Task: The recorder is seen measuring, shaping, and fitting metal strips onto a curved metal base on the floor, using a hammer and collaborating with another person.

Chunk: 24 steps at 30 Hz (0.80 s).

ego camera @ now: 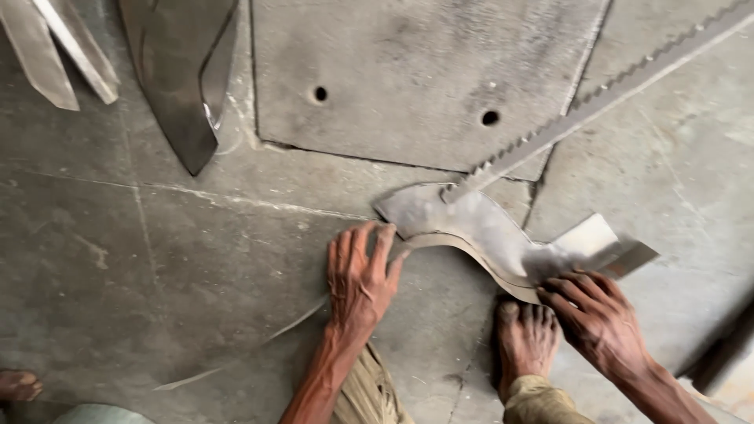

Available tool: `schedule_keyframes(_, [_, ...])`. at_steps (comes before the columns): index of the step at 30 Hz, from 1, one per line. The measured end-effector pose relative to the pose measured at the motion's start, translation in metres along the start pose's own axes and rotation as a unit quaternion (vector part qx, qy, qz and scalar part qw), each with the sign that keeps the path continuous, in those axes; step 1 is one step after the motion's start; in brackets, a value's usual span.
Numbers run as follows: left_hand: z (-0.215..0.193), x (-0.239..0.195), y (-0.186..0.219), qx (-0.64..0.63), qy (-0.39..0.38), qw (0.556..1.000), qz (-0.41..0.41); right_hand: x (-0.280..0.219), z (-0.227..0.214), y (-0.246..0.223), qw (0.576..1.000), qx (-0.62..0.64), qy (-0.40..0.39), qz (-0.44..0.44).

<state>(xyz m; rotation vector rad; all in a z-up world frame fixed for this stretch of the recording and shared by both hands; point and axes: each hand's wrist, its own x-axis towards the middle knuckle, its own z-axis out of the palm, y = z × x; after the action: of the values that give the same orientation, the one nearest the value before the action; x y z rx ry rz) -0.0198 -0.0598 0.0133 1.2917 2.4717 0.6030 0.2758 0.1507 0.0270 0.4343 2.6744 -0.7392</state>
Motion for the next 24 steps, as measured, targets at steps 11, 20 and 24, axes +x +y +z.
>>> schedule_keyframes(11, [0.011, -0.037, 0.041, -0.054, 0.038, 0.997, -0.04, -0.002, -0.004, -0.008, 1.0, -0.016, 0.015, 0.008])
schedule_keyframes(20, [0.09, -0.024, 0.096, -0.352, -0.13, 0.861, -0.343, -0.004, -0.002, -0.002, 0.999, -0.013, -0.033, 0.019])
schedule_keyframes(24, [0.088, -0.016, 0.1, -0.441, -0.092, 0.818, -0.358, -0.006, -0.011, 0.003, 0.997, -0.036, -0.063, 0.013])
